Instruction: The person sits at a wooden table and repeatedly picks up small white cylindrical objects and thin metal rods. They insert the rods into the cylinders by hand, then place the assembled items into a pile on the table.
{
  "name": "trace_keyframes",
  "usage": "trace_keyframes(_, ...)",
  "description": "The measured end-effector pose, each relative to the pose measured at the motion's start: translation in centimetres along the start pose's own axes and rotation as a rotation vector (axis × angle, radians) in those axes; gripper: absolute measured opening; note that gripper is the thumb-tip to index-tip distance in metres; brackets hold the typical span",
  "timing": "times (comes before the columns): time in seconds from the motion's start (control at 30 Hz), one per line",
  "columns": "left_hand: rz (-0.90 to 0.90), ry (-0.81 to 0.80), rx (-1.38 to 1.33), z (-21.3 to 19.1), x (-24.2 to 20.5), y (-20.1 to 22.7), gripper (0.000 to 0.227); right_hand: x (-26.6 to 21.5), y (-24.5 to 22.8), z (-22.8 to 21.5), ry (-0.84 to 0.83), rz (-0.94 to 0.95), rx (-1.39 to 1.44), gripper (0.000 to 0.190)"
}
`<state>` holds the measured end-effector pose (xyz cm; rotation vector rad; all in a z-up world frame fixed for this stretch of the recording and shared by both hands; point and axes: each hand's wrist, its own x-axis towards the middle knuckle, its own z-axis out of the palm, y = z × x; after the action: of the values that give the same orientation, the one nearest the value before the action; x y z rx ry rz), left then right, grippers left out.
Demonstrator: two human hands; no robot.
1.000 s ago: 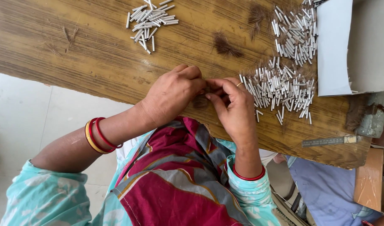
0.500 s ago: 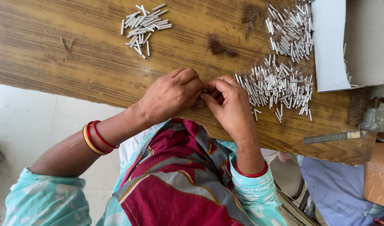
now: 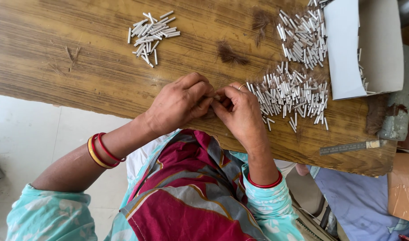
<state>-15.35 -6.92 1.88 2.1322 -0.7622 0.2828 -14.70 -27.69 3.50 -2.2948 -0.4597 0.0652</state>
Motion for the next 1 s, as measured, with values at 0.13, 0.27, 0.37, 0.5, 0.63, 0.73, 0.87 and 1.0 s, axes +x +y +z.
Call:
trace_keyframes(0.13, -0.369, 0.018, -0.678, -0.9, 0.1, 0.6, 0.017, -0.8, -0.4, -0.8, 0.07, -0.103, 0.136, 0.03)
trace_keyframes(0.27, -0.473, -0.146, -1.095, -1.3, 0.8, -0.3, 0.025, -1.6, 0.9, -0.6, 0.028, -0.008, 0.653, 0.036)
trace_keyframes(0.37, -0.575, -0.316, -1.179, -0.9, 0.9, -0.6, 0.027, -2.0, 1.2, -0.4, -0.017, -0.05, 0.805, 0.045)
trace_keyframes(0.5, -0.674, -0.28, -1.319, -0.6, 0.7, 0.3, 0.026, -2.5, 2.4, 0.5, 0.085, -0.165, 0.766, 0.024)
trace_keyframes(0.63, -0.726, -0.188, -1.306, 0.2, 0.3, 0.5, 0.023, -2.7, 2.4, 0.8, 0.222, -0.183, 0.712, 0.011)
trace_keyframes(0.73, -0.733, -0.223, -1.319, -0.1, 0.3, 0.9, 0.024, -2.7, 1.2, 0.3, 0.16, -0.034, 0.869, 0.033)
trace_keyframes(0.87, -0.747, -0.223, -1.424, -0.5, 0.2, 1.6, 0.025, -2.9, 1.8, 0.4, 0.117, -0.188, 0.775, 0.017)
trace_keyframes(1.0, -0.819, -0.13, -1.419, 0.2, -0.1, 2.0, 0.025, -2.9, 2.4, 2.2, 0.238, -0.121, 0.874, 0.01)
